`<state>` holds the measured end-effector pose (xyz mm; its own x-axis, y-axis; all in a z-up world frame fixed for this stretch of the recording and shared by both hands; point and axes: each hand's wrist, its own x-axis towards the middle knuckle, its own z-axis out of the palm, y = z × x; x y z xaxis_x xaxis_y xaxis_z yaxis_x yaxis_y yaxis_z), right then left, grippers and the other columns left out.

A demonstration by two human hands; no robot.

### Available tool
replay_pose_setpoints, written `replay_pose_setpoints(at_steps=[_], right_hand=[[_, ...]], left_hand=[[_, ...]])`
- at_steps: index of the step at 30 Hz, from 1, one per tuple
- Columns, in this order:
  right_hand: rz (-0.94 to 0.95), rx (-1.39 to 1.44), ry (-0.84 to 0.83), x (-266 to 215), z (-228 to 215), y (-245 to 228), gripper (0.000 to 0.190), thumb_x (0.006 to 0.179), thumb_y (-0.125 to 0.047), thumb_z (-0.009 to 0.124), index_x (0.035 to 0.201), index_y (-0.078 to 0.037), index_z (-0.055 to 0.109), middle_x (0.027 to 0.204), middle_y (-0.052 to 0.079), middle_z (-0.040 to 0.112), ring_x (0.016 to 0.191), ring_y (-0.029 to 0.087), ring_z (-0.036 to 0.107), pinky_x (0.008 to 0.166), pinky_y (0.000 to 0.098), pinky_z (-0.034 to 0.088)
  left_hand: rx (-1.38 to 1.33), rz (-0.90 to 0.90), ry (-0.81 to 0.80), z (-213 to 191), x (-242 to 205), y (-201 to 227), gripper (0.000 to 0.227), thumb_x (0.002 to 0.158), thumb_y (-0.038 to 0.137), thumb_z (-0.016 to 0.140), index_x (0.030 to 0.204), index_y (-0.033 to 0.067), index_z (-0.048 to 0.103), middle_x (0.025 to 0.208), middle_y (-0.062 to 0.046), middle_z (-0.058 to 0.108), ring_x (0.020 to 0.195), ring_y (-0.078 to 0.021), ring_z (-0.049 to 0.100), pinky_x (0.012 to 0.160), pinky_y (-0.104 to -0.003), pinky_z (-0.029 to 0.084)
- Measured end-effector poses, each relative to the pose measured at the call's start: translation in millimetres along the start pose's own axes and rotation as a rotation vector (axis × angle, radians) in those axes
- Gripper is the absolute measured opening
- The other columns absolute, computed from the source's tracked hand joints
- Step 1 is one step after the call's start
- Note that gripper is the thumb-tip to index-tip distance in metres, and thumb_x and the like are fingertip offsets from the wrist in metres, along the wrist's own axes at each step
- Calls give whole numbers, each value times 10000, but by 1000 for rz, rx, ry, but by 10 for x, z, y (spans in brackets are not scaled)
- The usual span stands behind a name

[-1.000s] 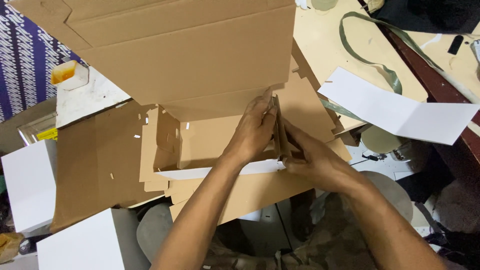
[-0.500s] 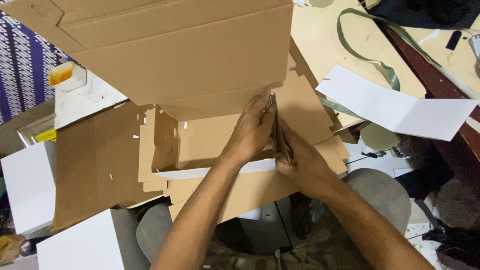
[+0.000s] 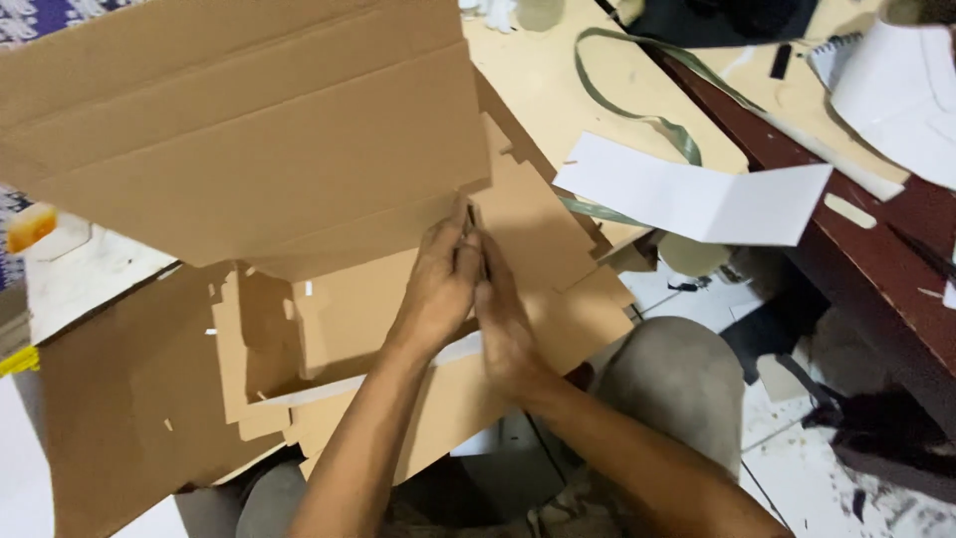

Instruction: The person assembles a rectangular cardboard box by folding the side flaps and inserting white paper strips into slots to secure the structure. The person then places a white rectangular insert into the assembled box and sets it aside.

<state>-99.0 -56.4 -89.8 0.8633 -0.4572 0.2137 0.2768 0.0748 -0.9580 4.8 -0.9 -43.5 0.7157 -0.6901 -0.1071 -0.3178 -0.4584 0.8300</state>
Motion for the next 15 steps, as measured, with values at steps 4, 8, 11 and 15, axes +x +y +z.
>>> replay_pose_setpoints(at_steps=[4,8,11,15], right_hand=[[-23,-221,69,74,7,-61,671,1117,-415,258,1626,6,143,1676,280,177,1561,399,175,1290,466,97],[53,-383,-65,108,-112,33,743,1043,-362,441,1638,-70,105,1578,295,335,1464,410,372,1208,515,280],[151,-454,-52,74,-186,192,813,990,-316,496,1647,-107,64,1522,276,442,1397,378,502,1152,511,407],[368,-572,89,232,-228,638,811,977,-341,519,1643,-134,105,1614,186,341,1455,314,402,1174,468,369]], left_hand=[[18,32,18,-63,77,-48,579,1013,263,467,1561,79,425,1511,-293,443,1426,-474,414,1188,-562,333],[-39,1,17,-101,-3,-54,553,1038,220,461,1572,85,411,1530,-290,447,1433,-463,409,1174,-569,335],[69,-57,-3,-115,-46,-26,542,1013,287,499,1530,125,466,1465,-229,535,1374,-415,495,1108,-558,412],[528,-163,-61,65,-351,-166,361,957,395,508,1270,281,648,1072,-81,740,1071,-358,727,867,-541,590]])
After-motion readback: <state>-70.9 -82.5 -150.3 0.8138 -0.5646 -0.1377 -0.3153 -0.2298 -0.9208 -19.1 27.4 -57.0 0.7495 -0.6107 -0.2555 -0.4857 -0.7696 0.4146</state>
